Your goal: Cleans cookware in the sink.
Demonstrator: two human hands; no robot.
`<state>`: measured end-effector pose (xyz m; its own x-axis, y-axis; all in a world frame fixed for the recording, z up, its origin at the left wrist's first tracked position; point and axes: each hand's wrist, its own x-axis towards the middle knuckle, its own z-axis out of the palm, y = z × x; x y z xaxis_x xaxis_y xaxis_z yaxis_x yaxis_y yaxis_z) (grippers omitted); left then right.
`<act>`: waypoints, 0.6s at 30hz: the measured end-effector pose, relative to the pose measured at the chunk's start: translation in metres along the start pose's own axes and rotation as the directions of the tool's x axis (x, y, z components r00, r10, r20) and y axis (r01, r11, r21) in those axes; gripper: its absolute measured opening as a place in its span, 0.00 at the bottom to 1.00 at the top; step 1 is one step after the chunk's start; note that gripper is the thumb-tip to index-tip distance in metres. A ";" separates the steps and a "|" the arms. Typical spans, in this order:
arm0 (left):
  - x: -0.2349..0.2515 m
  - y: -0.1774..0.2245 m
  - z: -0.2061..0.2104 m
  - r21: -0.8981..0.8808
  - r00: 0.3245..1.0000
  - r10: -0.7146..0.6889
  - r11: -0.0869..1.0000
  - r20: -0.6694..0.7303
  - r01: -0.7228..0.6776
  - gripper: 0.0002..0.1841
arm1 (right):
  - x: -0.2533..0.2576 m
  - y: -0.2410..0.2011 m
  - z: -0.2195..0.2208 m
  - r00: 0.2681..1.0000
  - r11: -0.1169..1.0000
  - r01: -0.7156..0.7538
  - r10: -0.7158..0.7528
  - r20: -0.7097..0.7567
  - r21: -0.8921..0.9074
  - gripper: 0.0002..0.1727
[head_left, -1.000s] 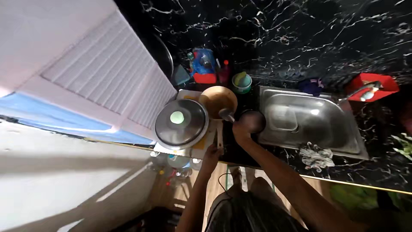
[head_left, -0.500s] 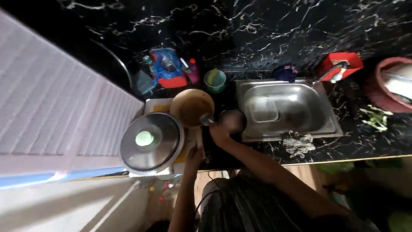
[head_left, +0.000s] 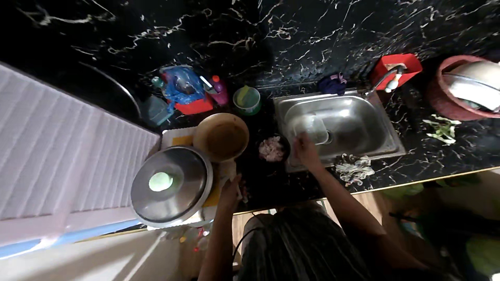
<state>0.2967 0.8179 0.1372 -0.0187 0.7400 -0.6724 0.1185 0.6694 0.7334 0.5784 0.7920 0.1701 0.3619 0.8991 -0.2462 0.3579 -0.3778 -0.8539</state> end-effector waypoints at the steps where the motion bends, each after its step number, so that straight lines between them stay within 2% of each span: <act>1: 0.000 0.000 0.001 0.025 1.000 0.009 1.000 -0.007 -0.008 0.20 | 0.006 0.013 -0.013 0.997 0.998 -0.025 0.021 -0.074 -0.052 0.18; 3: 0.002 -0.002 0.001 0.055 0.999 0.027 0.998 -0.020 -0.026 0.20 | 0.022 0.034 -0.034 0.982 0.976 -0.139 0.114 -0.152 -0.166 0.20; 6: 0.005 -0.004 0.002 0.066 0.998 0.043 0.997 -0.036 -0.040 0.20 | 0.051 0.061 -0.043 0.952 0.924 -0.298 0.269 -0.146 -0.241 0.31; 9: 0.005 -0.005 0.002 0.080 0.995 0.092 0.993 -0.043 -0.089 0.20 | 0.076 0.080 -0.033 0.937 0.900 -0.343 0.306 -0.169 -0.270 0.37; 14: 0.002 -0.002 0.004 0.091 0.989 0.135 0.987 -0.055 -0.130 0.19 | 0.101 0.083 -0.023 0.918 0.835 -0.396 0.356 -0.174 -0.382 0.38; 18: 0.002 -0.005 0.003 0.103 0.987 0.155 0.983 -0.043 -0.150 0.18 | 0.111 0.096 -0.019 0.926 0.855 -0.371 0.368 -0.079 -0.364 0.40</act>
<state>0.2994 0.8157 0.1320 -0.0424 0.8369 -0.5457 0.2211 0.5405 0.8118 0.6699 0.8512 0.0694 0.5349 0.6764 -0.5064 0.4846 -0.7365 -0.4719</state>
